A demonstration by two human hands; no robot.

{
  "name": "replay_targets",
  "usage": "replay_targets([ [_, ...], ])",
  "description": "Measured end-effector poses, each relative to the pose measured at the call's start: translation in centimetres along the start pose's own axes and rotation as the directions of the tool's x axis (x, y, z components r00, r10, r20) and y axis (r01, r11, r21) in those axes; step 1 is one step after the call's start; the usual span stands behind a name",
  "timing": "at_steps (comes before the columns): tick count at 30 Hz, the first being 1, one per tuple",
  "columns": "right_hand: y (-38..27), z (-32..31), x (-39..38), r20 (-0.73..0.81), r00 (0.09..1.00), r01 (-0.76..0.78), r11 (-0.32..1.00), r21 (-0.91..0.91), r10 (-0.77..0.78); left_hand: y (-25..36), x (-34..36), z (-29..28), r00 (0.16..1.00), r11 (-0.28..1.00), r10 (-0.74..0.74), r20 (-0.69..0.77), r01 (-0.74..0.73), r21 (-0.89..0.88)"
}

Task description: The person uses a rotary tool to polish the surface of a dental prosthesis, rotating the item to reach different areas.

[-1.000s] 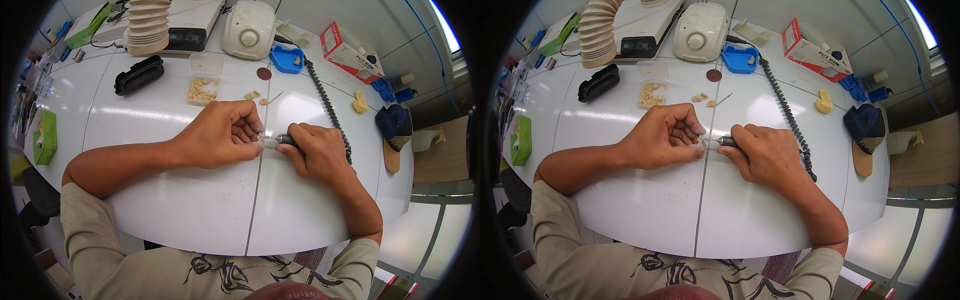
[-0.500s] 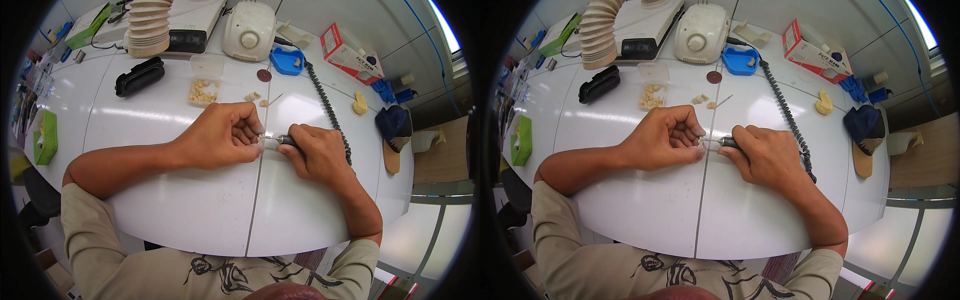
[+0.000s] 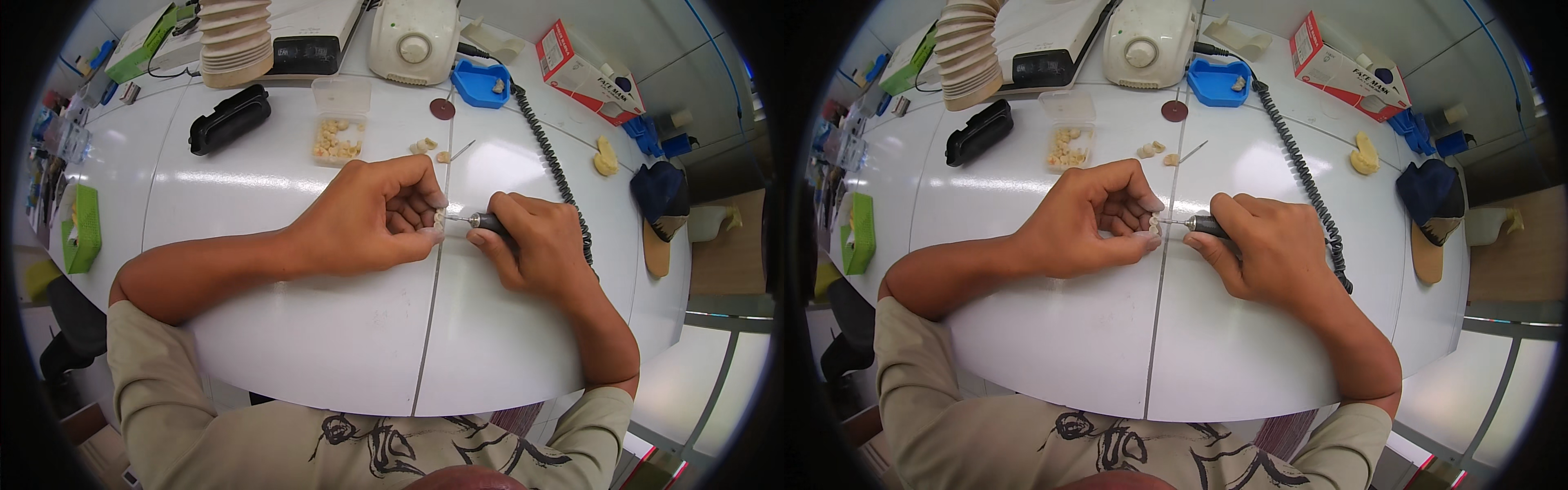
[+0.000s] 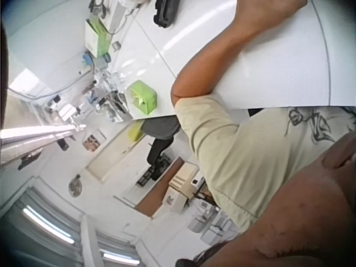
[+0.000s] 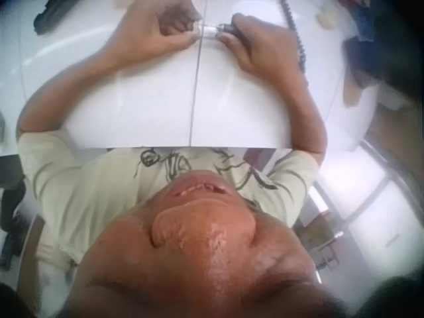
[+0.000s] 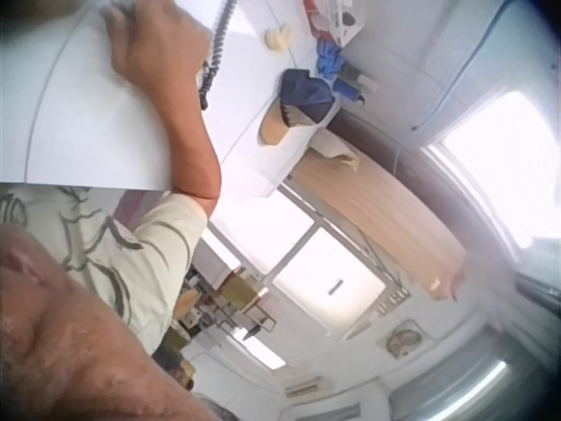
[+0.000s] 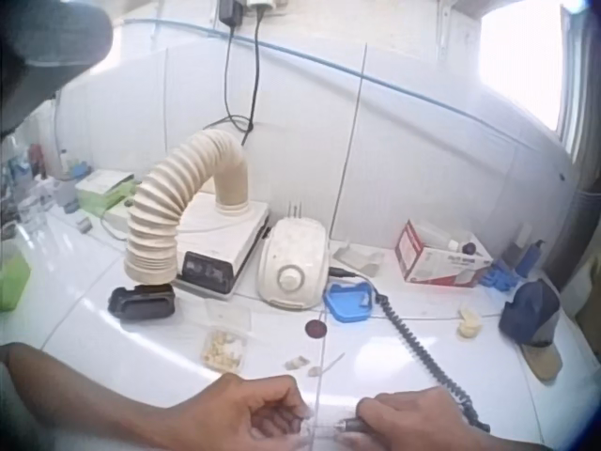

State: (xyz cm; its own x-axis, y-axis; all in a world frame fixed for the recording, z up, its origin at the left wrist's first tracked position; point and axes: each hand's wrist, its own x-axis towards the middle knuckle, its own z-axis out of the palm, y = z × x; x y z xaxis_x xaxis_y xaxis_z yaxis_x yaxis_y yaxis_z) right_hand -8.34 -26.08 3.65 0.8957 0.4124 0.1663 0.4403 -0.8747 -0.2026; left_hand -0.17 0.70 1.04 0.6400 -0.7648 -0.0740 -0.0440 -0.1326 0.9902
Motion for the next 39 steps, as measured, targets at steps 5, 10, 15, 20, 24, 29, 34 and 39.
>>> replay_targets([
  [5, 0.1, 0.3, 0.0, 0.0, 1.0, 0.006, 1.0, -0.004, -0.006, -0.1, 0.2, 0.0, 1.0, 1.0, -0.029, 0.004, 0.029, -0.011],
  [10, 0.2, -0.3, 0.2, 0.009, 1.0, 0.018, 1.0, -0.016, -0.018, 0.2, 0.1, -0.1, 1.0, 1.0, -0.024, 0.013, 0.024, -0.014],
  [15, 0.1, 0.1, -0.2, -0.047, 0.999, 0.009, 1.0, 0.027, -0.008, 0.3, -0.1, 0.1, 0.998, 0.995, -0.069, 0.011, 0.07, -0.065],
  [20, 0.2, 0.6, 0.0, -0.042, 0.999, 0.025, 1.0, -0.009, -0.025, -0.3, -0.1, 0.0, 0.999, 0.999, -0.043, -0.029, 0.042, -0.034],
  [24, 0.9, 0.7, -1.2, -0.075, 0.997, -0.005, 1.0, 0.014, 0.006, 0.4, 0.3, 0.6, 0.998, 0.998, -0.062, -0.022, 0.063, 0.011],
  [29, 0.7, 0.5, -0.4, -0.004, 1.0, -0.005, 0.999, 0.034, 0.005, -0.4, -0.2, 0.4, 0.997, 0.997, -0.049, -0.052, 0.046, -0.061],
  [34, 0.6, -0.1, -0.2, -0.015, 1.0, -0.001, 1.0, 0.021, 0.001, 0.2, -0.2, 0.3, 0.995, 0.996, -0.041, -0.087, 0.034, -0.077],
  [39, 0.7, 0.8, -0.8, -0.021, 0.999, -0.044, 0.999, -0.001, 0.044, 0.3, 0.4, 0.3, 0.997, 0.997, -0.06, -0.05, 0.057, -0.044],
])
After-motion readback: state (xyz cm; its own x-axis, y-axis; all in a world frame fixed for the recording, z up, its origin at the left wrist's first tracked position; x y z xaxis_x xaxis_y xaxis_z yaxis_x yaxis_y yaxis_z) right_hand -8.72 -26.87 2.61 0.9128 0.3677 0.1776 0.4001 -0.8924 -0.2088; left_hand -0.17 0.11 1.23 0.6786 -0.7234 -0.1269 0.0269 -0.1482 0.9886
